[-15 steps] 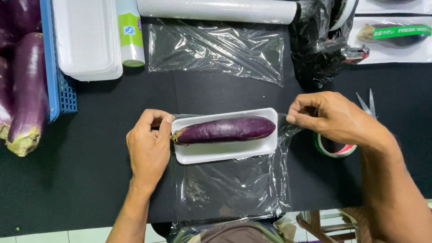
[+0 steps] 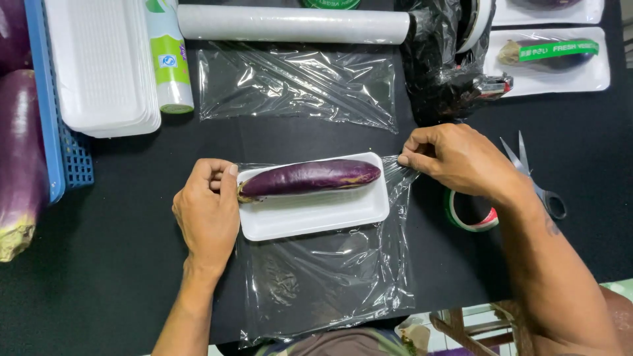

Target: The person places an eggplant onto a white tray and wraps it with plastic film from a dispenser, cutting the film with scissors and smoothing the edges to seal it.

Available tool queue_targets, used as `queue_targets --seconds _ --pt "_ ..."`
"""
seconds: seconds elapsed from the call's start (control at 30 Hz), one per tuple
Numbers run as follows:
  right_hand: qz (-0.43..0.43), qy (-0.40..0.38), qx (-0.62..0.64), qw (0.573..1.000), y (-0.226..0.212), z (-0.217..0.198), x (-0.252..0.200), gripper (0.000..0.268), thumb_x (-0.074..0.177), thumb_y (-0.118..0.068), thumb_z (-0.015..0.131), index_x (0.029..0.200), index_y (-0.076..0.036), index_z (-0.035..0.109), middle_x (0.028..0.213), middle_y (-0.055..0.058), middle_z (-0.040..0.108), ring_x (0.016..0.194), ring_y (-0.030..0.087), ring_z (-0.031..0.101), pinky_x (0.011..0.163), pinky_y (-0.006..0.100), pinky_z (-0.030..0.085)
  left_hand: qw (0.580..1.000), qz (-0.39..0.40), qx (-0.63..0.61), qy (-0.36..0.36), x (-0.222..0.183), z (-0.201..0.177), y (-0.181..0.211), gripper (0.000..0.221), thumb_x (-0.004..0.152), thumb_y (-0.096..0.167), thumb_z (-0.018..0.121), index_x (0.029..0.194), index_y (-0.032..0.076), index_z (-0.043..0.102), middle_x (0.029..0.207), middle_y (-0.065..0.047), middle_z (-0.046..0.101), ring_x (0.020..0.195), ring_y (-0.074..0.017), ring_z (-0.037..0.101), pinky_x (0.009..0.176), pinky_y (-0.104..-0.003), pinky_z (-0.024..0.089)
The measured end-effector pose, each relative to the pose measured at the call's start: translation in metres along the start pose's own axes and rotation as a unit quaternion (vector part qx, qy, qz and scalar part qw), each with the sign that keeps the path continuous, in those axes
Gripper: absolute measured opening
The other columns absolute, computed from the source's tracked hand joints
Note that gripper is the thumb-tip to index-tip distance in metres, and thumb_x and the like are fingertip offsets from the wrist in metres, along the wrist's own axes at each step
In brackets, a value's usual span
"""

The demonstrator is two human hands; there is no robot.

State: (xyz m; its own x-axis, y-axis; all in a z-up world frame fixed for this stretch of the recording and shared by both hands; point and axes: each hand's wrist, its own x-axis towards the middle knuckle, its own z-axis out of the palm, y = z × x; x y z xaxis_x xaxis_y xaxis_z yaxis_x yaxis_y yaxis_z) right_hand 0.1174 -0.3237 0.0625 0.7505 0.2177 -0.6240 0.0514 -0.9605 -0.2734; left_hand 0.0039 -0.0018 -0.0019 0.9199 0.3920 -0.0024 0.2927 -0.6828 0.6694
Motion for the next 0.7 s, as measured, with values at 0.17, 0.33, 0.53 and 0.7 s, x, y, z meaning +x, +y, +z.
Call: queue_targets --seconds 0.17,0.33,0.53,0.7 --pt "-0.026 -0.01 0.118 0.993 0.009 -0.006 -0.006 0.021 0.1 -0.029 0.063 0.088 -0.016 0.074 0.076 -0.003 0.072 0.071 0.012 0.058 0.073 0.03 0.043 1.0 0.001 -0.003 -0.006 0.0 -0.003 0.001 0.012 0.102 0.019 0.064 0.095 0.012 0.069 0.084 0.003 0.072 0.073 -0.0157 0.068 0.071 -0.036 0.05" --pt "-0.026 -0.008 0.266 0.964 0.035 -0.003 -0.006 0.015 0.097 -0.014 0.068 0.107 -0.008 0.078 0.083 0.002 0.073 0.074 0.012 0.062 0.072 0.027 0.05 1.0 0.004 -0.005 -0.014 0.001 -0.005 0.003 0.012 0.103 0.019 0.065 0.097 0.01 0.07 0.083 0.002 0.071 0.072 -0.0152 0.067 0.07 -0.034 0.05" --pt "-0.001 0.052 0.271 0.961 0.032 0.003 -0.01 0.011 0.095 -0.011 0.072 0.103 -0.007 0.078 0.077 0.0 0.068 0.071 0.008 0.059 0.067 0.023 0.049 0.999 0.035 0.023 -0.002 -0.001 0.001 -0.006 0.011 0.106 0.016 0.066 0.098 0.01 0.07 0.084 0.001 0.069 0.07 -0.0166 0.063 0.07 -0.037 0.049" --pt "-0.037 0.213 0.172 0.961 0.038 0.013 -0.013 0.019 0.096 -0.014 0.072 0.114 -0.014 0.077 0.083 0.005 0.075 0.075 0.022 0.072 0.067 0.037 0.056 0.999 0.04 0.019 0.009 -0.002 0.0 -0.004 0.008 0.107 0.004 0.072 0.1 0.006 0.073 0.073 -0.008 0.069 0.068 -0.0265 0.068 0.067 -0.039 0.053"
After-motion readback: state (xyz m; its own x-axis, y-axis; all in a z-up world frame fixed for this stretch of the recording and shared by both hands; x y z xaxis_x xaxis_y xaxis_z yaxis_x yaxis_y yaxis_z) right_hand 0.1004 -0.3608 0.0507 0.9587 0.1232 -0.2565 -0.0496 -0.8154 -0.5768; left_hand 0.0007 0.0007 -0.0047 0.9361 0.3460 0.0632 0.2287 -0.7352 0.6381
